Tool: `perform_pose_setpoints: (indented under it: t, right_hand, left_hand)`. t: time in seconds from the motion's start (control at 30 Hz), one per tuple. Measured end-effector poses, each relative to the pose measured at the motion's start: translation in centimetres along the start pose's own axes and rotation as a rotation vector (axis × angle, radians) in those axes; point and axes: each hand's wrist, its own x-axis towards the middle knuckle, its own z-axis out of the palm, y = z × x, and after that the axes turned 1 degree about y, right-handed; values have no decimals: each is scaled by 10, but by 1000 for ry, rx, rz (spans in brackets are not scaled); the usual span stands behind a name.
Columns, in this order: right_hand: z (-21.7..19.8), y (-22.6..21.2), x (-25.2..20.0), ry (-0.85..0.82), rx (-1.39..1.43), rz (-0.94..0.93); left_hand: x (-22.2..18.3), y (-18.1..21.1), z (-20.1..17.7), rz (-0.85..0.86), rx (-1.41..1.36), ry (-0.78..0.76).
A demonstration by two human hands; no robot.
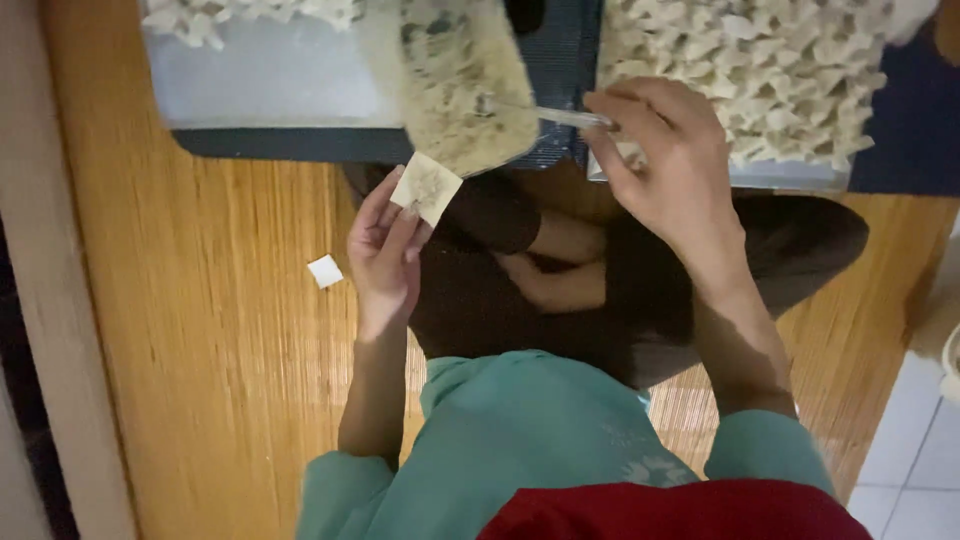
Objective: Manually assembling wontons by placing filling on square wrappers and folding them into specific shapes.
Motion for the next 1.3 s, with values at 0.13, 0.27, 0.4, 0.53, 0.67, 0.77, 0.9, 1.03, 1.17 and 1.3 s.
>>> perform_pose_setpoints:
  t: [0.13,0.27,0.4,0.53,0.67,0.77,0.9,1.03,1.17,1.3]
  right_hand:
    - [20,-7,15,-152,-137,-66]
    - [31,-15,24,-232,-301,-125]
    - [30,-21,24,-196,-350,-167]
    - [20,-30,21,-71,-388,-131]
    - [9,-33,8,-186,-81,0]
    - [13,-39,-2,-251,-44,21]
    - [20,-43,-19,-186,-132,24]
    - [25,-37,-26,-150,-134,29]
    - [31,-30,-32,-141,-101,-4]
    - [37,-33,-35,-118,-42,26]
  left_hand:
    - [-3,10,-5,43,72,24]
    - [-1,14,-9,64,101,11]
    - [1,19,-4,90,231,26]
    - [5,19,6,146,200,4]
    - [9,20,18,169,223,-24]
    - [12,19,28,196,225,-60]
    - [10,19,40,146,266,-37]
    - [14,12,39,146,293,-54]
    - [18,-3,35,244,272,-58]
    - [18,-5,40,247,284,-49]
